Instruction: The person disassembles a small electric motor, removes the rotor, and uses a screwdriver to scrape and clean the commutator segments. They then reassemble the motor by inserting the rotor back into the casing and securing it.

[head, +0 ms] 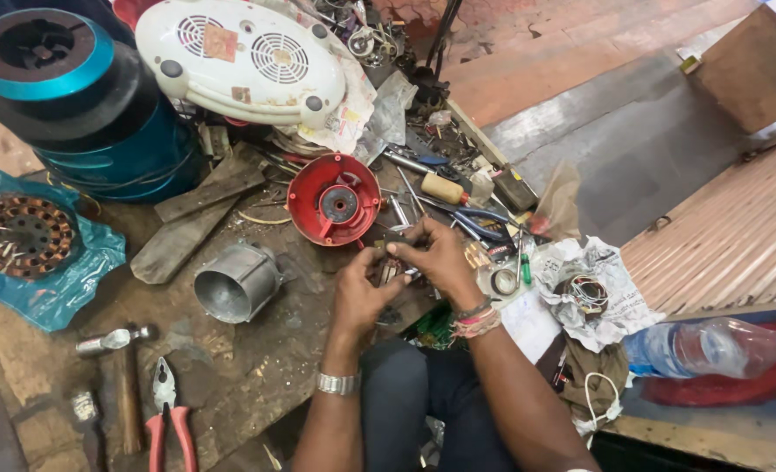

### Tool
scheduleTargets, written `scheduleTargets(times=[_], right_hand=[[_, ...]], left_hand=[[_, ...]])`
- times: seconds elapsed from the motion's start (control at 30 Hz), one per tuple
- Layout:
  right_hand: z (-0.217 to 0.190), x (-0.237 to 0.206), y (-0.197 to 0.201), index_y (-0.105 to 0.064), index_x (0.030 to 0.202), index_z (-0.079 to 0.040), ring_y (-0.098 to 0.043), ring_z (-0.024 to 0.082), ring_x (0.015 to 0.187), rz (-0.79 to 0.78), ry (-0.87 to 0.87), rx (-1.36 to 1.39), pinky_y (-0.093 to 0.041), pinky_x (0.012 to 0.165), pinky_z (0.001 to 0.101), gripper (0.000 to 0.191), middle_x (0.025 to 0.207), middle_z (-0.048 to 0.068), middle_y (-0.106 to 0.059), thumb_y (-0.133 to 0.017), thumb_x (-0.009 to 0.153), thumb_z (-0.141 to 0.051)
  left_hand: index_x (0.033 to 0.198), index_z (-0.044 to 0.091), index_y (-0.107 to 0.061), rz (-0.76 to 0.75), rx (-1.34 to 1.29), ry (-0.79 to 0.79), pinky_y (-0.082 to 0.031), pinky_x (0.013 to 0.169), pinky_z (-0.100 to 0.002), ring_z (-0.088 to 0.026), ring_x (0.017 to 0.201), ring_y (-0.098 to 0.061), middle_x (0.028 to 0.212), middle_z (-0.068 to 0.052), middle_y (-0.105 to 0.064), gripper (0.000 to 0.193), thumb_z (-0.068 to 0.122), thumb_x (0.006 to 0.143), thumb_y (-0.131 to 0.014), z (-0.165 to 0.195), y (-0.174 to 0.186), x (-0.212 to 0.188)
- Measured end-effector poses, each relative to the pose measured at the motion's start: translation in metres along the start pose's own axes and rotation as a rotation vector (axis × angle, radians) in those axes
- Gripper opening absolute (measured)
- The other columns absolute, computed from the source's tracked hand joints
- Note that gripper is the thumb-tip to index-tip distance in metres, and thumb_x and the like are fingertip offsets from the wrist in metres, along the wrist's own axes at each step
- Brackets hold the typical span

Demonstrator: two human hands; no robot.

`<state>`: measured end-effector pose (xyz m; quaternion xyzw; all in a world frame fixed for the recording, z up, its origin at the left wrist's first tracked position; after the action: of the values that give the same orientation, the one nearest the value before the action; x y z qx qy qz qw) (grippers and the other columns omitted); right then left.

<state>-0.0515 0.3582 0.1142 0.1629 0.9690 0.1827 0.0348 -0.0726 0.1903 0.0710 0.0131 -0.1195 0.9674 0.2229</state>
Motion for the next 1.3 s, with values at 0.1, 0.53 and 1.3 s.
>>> scheduleTargets(times=[0.1,0.53,1.3], right_hand=[[-0.002,0.001,0.0,-0.064,0.081,-0.005,-0.058,0.006,0.073,-0.039,0.013,0.054,-0.049,0.066,0.0237,0.026,0.078,-0.002,-0.065,-0.088,0.08,-0.016],[-0.003,0.002,0.003,-0.058,0.084,-0.007,-0.063,0.007,0.078,-0.201,-0.064,0.374,-0.052,0.069,0.023,0.026,0.083,0.001,-0.068,-0.083,0.085,-0.005],[-0.011,-0.001,0.008,-0.061,0.082,-0.008,-0.062,0.008,0.077,-0.068,0.033,-0.002,-0.052,0.069,0.0257,0.028,0.083,0.001,-0.07,-0.089,0.078,-0.014]], left_hand=[[0.113,0.0,-0.067,-0.013,-0.033,0.104,-0.056,0.068,-0.024,-0.008,0.079,-0.067,0.092,-0.003,-0.074,0.041,-0.001,0.076,-0.085,-0.007,0.001,0.002],[0.119,-0.004,-0.062,-0.111,-0.39,0.284,-0.058,0.064,-0.028,-0.014,0.081,-0.072,0.096,-0.008,-0.074,0.041,0.003,0.081,-0.078,-0.002,-0.005,0.004],[0.124,-0.004,-0.065,-0.083,-0.223,0.219,-0.053,0.067,-0.025,-0.011,0.079,-0.066,0.097,-0.007,-0.073,0.045,0.006,0.083,-0.081,-0.002,-0.012,0.003]])
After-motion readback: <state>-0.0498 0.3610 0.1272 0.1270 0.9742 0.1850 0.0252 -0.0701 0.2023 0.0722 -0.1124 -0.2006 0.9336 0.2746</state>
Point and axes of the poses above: each hand's wrist, its own x-axis towards the middle knuckle, its own y-axis out of the back of the hand, z = x × y, the point moved 5 cm from there along x, towards the middle knuckle
